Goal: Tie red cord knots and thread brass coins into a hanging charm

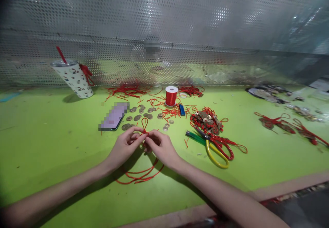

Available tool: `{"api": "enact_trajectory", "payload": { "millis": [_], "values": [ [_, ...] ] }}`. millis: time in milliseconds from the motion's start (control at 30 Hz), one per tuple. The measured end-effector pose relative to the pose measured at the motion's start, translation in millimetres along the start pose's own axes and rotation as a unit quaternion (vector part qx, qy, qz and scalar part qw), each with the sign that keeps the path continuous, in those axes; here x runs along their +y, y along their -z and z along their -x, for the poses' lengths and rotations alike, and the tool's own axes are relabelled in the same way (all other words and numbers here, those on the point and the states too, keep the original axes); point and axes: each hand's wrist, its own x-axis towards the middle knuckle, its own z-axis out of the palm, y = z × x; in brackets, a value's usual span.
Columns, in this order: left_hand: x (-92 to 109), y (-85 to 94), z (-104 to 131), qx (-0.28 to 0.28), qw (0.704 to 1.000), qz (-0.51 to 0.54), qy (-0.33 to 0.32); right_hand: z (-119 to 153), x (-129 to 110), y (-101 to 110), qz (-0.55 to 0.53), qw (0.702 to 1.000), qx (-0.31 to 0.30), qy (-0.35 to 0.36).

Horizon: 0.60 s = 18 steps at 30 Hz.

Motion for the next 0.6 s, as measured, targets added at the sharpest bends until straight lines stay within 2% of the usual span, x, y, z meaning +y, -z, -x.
{"api": "enact_trajectory", "payload": {
  "millis": [133,367,600],
  "values": [
    [-2.3,0.5,-1.7,0.016,1.0,0.021,0.012,-0.2,2.4,0.0,0.023,0.999,-0.004,0.025],
    [-3.4,1.5,-4.4,0.022,1.0,-0.019,0.006,2.1,-4.2,3.4,-0.026,0.997,0.041,0.067],
    [-6.5,1.3,-5.8,0.021,0.999,-0.027,0.015,0.4,-0.1,-1.7,-0.011,0.993,0.073,0.087]
  ]
}}
